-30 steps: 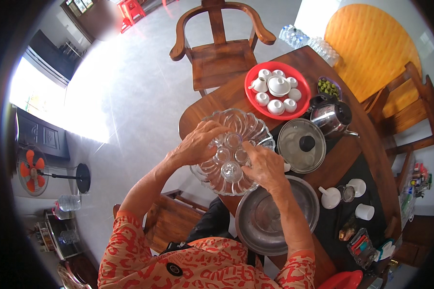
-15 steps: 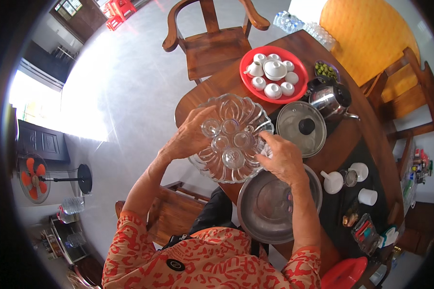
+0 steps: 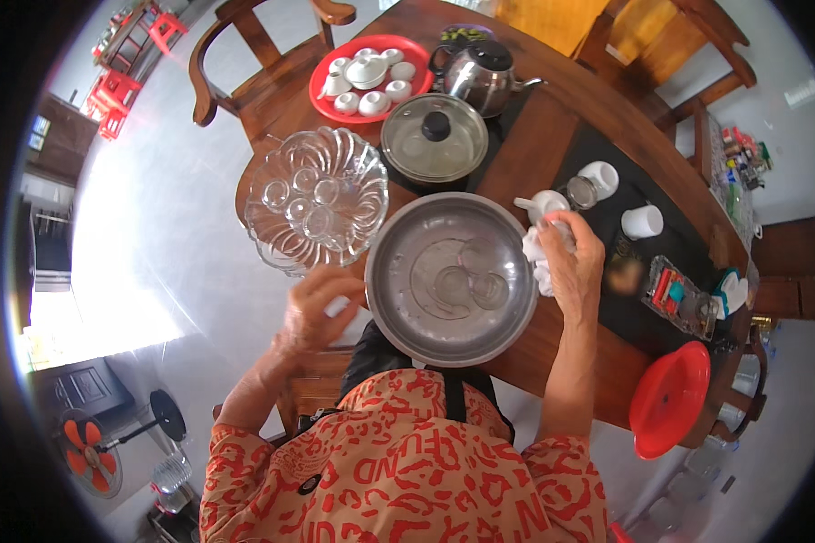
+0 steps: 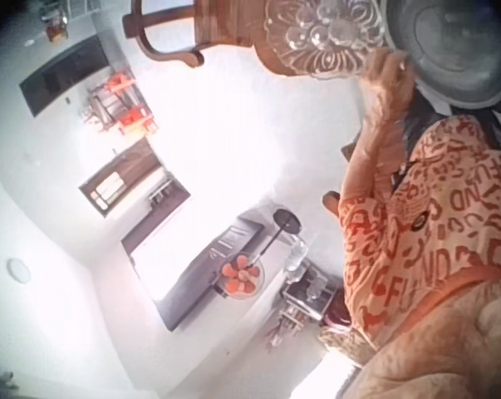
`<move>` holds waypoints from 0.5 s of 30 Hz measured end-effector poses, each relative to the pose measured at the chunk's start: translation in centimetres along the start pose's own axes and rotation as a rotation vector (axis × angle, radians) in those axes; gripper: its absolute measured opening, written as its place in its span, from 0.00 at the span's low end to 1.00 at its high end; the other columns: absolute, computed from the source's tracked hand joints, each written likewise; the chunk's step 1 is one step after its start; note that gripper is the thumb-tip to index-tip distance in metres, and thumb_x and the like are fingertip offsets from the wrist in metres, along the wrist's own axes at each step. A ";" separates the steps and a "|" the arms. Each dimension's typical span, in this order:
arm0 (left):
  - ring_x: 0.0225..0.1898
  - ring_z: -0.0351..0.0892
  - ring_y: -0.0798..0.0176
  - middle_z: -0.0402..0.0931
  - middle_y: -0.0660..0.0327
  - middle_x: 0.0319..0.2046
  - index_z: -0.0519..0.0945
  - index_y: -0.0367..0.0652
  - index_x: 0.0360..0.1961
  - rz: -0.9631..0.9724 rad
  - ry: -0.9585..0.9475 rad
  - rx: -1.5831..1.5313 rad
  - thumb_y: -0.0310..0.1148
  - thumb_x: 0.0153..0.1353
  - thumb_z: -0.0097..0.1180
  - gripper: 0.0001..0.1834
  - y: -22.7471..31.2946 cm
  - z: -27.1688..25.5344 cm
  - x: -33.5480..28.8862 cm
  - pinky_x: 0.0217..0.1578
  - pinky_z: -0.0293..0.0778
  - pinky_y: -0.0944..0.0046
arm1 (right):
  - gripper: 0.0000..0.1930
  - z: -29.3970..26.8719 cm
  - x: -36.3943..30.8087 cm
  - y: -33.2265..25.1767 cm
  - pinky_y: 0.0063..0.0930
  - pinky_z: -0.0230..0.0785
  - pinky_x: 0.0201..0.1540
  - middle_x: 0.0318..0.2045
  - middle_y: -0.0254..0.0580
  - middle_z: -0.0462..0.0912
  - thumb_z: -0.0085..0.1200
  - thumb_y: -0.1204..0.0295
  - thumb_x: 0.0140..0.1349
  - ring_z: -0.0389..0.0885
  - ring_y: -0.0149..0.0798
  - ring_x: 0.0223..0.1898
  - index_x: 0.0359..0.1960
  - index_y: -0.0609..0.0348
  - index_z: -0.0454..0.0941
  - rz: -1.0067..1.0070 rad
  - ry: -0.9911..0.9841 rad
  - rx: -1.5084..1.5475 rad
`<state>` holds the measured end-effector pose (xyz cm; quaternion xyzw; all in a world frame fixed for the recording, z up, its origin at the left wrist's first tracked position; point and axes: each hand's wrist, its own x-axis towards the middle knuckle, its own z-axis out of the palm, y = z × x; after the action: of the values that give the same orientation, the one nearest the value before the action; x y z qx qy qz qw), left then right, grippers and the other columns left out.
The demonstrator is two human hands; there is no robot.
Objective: The person wipes small clear glasses with a white cloth, one at a time, over a metal bowl on a wooden table. After wiping each glass, they place it into a clear glass bowl. The process is repeated for multiple glasses throughout the clip.
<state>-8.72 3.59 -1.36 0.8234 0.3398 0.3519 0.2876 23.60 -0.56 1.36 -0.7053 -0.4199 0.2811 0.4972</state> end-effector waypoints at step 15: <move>0.34 0.78 0.52 0.72 0.52 0.37 0.74 0.36 0.35 0.102 -0.291 0.184 0.22 0.51 0.54 0.08 0.0 12.3 -0.7 0.34 0.77 0.57 | 0.09 -5.2 -9.4 5.6 0.17 0.63 0.24 0.25 0.32 0.76 0.58 0.67 0.60 0.70 0.22 0.24 0.33 0.62 0.79 0.279 0.148 0.267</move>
<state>0.50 0.20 -8.86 0.9046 0.2831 0.2108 0.2390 25.01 -12.01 -2.31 -0.7033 -0.2393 0.3477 0.5720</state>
